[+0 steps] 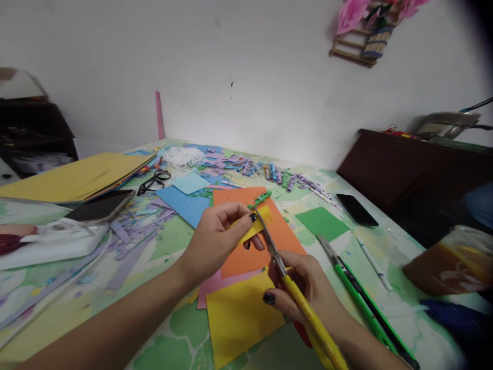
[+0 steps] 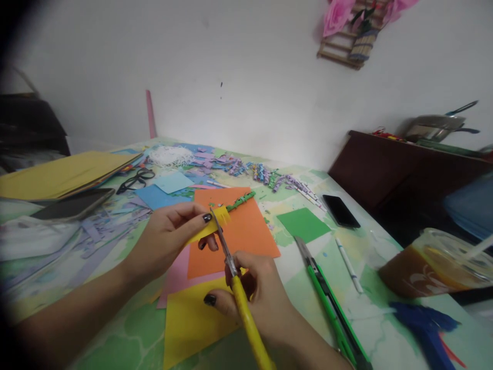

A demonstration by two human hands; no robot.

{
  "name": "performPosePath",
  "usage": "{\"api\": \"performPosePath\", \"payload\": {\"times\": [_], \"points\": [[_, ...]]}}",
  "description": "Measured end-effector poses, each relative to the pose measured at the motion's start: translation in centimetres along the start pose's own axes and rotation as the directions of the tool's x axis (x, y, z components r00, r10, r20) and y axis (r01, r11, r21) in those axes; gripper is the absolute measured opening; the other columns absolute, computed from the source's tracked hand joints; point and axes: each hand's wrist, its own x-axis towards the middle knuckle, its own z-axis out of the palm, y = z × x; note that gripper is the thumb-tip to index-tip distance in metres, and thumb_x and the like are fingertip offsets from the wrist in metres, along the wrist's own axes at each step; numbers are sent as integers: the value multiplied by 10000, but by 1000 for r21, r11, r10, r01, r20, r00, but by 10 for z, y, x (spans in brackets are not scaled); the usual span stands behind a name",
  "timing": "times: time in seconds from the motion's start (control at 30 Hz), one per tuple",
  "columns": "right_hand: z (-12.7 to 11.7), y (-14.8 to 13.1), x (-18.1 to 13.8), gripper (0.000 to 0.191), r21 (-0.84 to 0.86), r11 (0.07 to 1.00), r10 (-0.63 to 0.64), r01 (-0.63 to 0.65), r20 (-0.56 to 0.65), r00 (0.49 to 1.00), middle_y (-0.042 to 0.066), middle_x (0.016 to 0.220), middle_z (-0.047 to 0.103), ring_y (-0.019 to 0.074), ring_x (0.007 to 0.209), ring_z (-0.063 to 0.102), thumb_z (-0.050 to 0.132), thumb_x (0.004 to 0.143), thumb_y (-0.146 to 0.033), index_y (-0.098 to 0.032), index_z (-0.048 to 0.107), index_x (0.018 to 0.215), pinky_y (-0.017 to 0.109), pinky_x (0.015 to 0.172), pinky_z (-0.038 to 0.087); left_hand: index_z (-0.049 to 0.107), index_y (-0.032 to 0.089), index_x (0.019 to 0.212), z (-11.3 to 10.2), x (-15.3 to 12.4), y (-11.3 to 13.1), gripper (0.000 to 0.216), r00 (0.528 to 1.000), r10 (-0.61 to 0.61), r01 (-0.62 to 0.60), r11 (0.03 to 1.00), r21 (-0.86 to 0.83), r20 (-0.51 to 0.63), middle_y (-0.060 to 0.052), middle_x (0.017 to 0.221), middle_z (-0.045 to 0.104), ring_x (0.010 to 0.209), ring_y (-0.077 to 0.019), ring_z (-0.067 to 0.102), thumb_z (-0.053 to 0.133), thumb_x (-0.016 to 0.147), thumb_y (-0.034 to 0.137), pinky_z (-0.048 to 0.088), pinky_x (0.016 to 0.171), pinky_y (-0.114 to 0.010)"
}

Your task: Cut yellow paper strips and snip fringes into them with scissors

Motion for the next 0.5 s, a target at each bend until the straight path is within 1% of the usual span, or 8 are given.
{"api": "performPosePath", "payload": {"times": [0.23,0.37,0.5], "points": [[0,1,0,332,29,1000,1,-1,9,1000,-85,542,298,70,454,267,680,732,-395,-206,412,685,203,397,205,576,170,664,0,-2,1,200,1000,-5,5,1000,25,-3,-7,573,662,556,-142,646,553,859,200,480,581,-250],[0,1,-1,329,12,1000,-2,2,7,1000,-83,546,297,72,460,262,669,738,-399,-206,409,680,208,401,200,570,167,667,0,-2,1,190,1000,0,0,1000,27,-5,-9,576,657,557,-149,648,544,854,185,474,567,-255],[0,0,-1,321,24,999,24,-24,4,1000,-87,546,295,73,459,265,674,732,-384,-207,410,682,208,398,203,566,166,670,0,-2,0,186,1000,-4,4,1000,19,6,-9,585,659,563,-144,646,535,853,169,476,572,-251]]}}
